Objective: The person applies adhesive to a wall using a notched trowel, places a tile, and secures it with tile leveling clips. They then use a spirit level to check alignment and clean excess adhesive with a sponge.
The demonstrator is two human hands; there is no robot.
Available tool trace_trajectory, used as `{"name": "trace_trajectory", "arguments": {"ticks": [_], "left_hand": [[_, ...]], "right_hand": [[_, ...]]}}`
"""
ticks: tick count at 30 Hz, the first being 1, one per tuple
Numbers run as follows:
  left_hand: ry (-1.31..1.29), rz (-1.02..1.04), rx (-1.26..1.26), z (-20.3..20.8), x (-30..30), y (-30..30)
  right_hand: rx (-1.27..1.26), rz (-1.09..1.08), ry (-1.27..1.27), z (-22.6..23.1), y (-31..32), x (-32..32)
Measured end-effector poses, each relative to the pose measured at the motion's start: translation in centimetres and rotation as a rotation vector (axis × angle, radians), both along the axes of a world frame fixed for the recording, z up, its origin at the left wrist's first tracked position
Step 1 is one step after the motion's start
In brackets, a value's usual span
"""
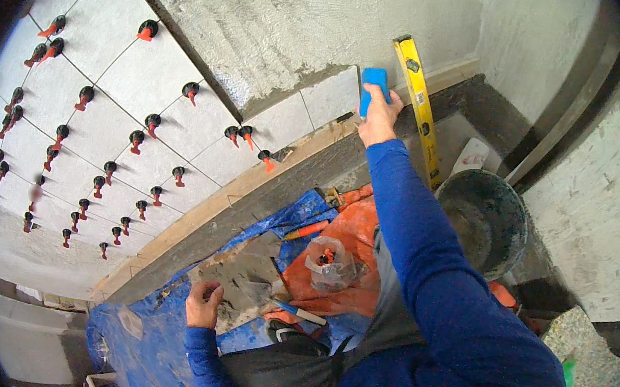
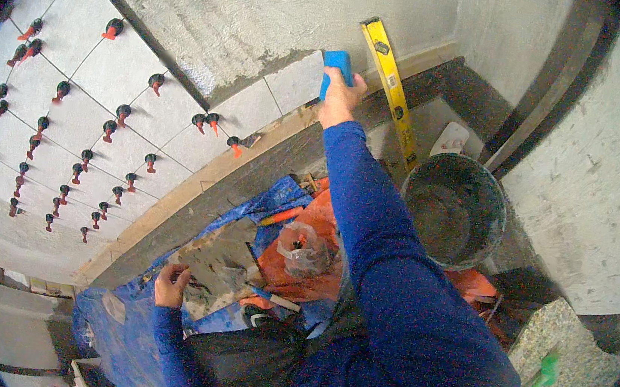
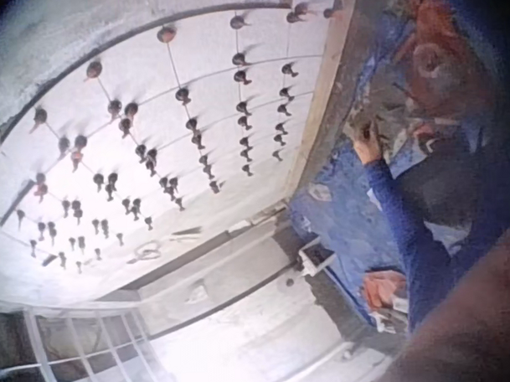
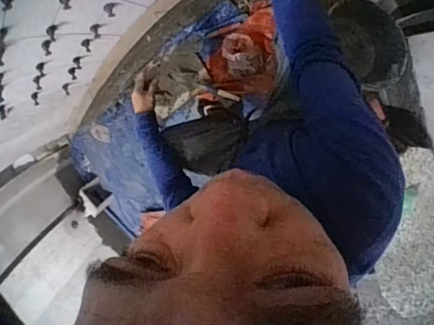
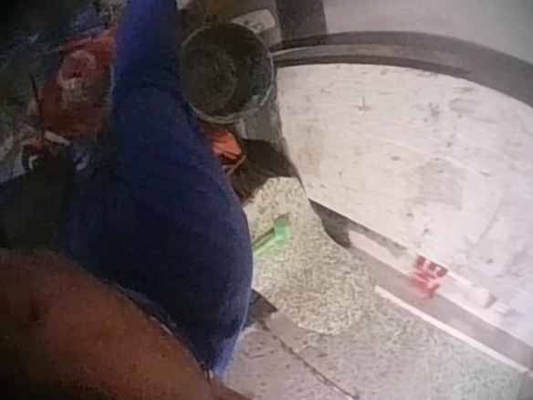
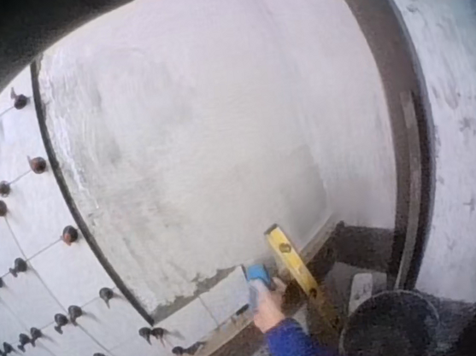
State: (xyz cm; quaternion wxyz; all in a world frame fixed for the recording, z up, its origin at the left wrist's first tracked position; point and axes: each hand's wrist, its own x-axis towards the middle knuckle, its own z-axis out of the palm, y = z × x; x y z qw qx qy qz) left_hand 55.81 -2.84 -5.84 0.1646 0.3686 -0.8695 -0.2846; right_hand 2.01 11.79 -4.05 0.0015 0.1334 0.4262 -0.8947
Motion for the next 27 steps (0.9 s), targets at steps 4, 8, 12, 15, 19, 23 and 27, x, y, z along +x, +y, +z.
{"name": "trace_trajectory", "arguments": {"ticks": [4,8,12,15,19,23,27], "left_hand": [[-0.017,0.036,0.054,-0.1,0.2,0.0],[-0.039,0.062,0.099,-0.7,0.2,-0.6],[-0.035,0.048,0.127,-1.5,0.9,-1.2],[-0.008,0.049,0.195,-2.0,1.0,-1.6],[-0.052,0.025,0.121,-1.7,-0.1,-1.8],[-0.02,0.026,0.142,-0.9,-1.2,-0.8],[-0.027,0.012,0.083,-0.6,-1.2,-0.3]], "right_hand": [[0.365,-0.183,0.01,0.1,-1.5,0.2],[0.633,-0.025,-0.036,0.4,-2.5,0.2],[0.811,0.01,-0.027,0.8,-4.2,1.3],[0.871,-0.027,0.046,0.9,-5.5,3.0],[0.742,0.044,0.171,0.9,-7.0,6.6],[0.859,0.257,0.299,0.2,-6.7,10.1],[0.666,0.401,0.344,0.5,-5.2,9.6]]}}
